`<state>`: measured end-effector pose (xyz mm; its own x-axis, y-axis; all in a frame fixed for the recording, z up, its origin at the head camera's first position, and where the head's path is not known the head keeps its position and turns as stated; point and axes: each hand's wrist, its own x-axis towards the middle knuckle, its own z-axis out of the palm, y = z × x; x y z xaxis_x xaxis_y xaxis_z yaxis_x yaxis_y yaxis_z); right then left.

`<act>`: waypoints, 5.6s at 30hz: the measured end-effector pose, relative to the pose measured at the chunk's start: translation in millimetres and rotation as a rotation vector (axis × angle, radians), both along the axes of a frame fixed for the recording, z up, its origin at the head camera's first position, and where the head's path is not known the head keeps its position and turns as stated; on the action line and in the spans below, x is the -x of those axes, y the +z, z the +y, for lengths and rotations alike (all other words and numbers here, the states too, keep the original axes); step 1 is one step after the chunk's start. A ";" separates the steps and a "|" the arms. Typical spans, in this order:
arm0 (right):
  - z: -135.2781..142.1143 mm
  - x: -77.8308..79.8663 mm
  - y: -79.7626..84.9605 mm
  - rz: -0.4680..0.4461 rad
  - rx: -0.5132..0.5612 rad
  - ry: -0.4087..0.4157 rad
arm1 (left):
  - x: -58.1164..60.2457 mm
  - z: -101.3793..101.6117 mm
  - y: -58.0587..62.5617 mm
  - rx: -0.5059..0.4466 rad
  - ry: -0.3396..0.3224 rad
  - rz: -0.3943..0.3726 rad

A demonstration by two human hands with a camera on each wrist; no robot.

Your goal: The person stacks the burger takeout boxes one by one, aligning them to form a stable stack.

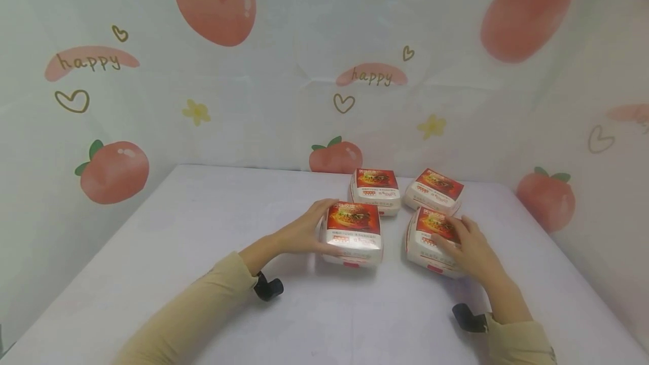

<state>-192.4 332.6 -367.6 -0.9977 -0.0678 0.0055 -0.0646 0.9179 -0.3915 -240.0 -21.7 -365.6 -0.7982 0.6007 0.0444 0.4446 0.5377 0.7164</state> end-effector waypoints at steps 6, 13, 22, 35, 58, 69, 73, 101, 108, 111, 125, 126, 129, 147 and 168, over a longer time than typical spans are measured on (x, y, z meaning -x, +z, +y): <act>-1.5 0.1 0.4 0.005 0.002 0.004 | -1.1 -18.1 3.4 -0.016 0.026 0.000; -1.8 0.1 1.2 0.006 -0.001 0.002 | -3.6 -40.1 7.1 -0.009 0.078 0.004; -2.7 -0.6 2.4 -0.003 0.005 -0.006 | -3.8 -64.7 5.4 0.006 0.119 0.004; -0.5 -0.3 1.1 -0.012 0.010 -0.004 | -0.6 -79.0 -5.7 0.021 0.110 0.017; 0.3 -2.7 -4.0 0.019 -0.012 0.028 | -4.3 -80.9 -11.3 0.105 0.181 -0.075; -2.4 -3.6 -3.5 0.049 -0.004 0.036 | -5.0 -83.7 -16.2 0.119 0.181 -0.081; -4.3 -3.8 -1.3 0.076 0.001 0.044 | -6.1 -83.5 -15.5 0.111 0.179 -0.071; -27.6 1.2 31.8 0.126 0.003 0.093 | -6.2 -86.8 -17.2 0.152 0.173 -0.071; -37.5 0.6 41.9 0.149 0.000 0.106 | -9.2 -87.3 -14.4 0.153 0.165 -0.074; -40.9 1.0 45.1 0.164 -0.001 0.119 | -10.4 -87.2 -13.3 0.156 0.167 -0.076; -62.1 7.3 60.2 0.250 -0.035 0.187 | -12.0 -86.9 -11.7 0.156 0.172 -0.067; -64.3 8.0 60.8 0.259 -0.037 0.193 | -12.1 -87.0 -11.8 0.158 0.173 -0.065; -71.4 9.4 63.1 0.280 -0.045 0.207 | -12.6 -87.1 -11.9 0.161 0.173 -0.062; -106.9 13.8 75.8 0.260 -0.050 0.269 | -13.0 -86.6 -12.0 0.161 0.166 -0.060; -145.7 22.8 73.5 0.321 -0.063 0.354 | -12.6 -86.0 -13.4 0.162 0.165 -0.055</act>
